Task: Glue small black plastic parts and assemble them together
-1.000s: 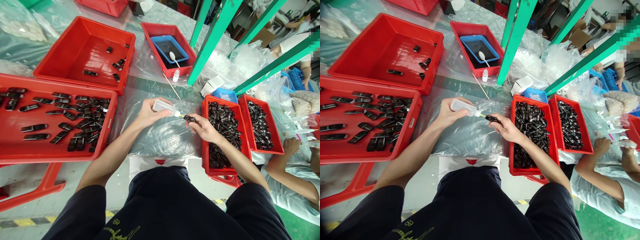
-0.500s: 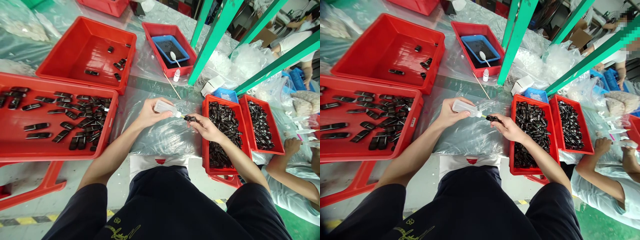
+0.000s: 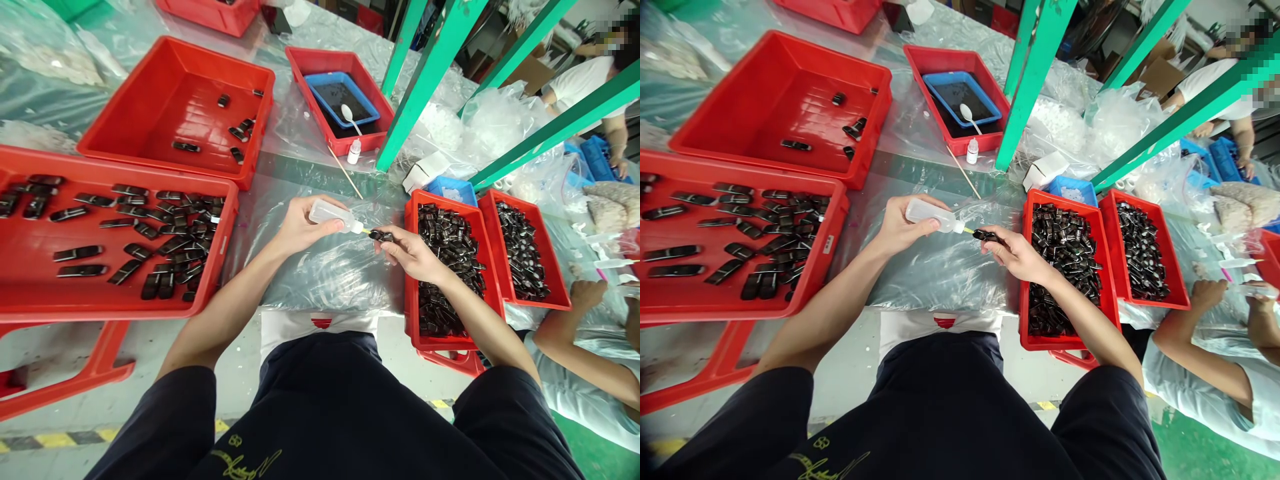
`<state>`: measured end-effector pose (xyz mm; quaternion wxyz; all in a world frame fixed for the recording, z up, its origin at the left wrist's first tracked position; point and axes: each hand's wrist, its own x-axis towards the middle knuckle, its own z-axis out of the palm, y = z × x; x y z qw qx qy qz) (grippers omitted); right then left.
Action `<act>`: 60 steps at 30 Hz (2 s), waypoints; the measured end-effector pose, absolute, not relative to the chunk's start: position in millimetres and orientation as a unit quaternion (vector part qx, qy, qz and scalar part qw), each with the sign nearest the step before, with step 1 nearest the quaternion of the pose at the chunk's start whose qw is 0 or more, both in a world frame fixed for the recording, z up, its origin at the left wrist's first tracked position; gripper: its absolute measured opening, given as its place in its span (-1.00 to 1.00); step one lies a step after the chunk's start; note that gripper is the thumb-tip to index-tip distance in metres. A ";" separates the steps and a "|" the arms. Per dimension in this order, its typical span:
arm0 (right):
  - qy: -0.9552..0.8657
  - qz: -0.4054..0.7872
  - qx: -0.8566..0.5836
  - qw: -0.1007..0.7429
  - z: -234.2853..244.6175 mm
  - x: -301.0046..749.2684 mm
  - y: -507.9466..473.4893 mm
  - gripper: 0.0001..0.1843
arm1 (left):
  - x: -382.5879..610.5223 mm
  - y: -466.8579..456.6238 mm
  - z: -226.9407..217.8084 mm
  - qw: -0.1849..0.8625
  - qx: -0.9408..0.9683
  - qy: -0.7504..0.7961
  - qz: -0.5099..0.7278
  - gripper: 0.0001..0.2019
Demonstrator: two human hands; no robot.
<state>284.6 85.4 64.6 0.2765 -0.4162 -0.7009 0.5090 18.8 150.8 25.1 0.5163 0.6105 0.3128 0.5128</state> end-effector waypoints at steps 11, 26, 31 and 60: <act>-0.701 0.506 -0.422 0.272 65.9 283.6 85.5 -0.52 | 15.7 148.7 25.8 0.483 0.640 0.321 0.505 -0.53; -0.711 0.485 -0.438 0.257 65.0 284.5 85.2 -0.52 | 14.6 141.8 30.9 0.440 0.667 0.335 0.499 -0.57; -0.709 0.490 -0.434 0.261 64.8 284.9 86.6 -0.53 | 14.1 141.9 31.3 0.435 0.673 0.327 0.501 -0.57; -0.711 0.491 -0.421 0.276 62.3 284.5 88.4 -0.54 | 18.1 150.2 13.4 0.523 0.537 0.301 0.589 -0.48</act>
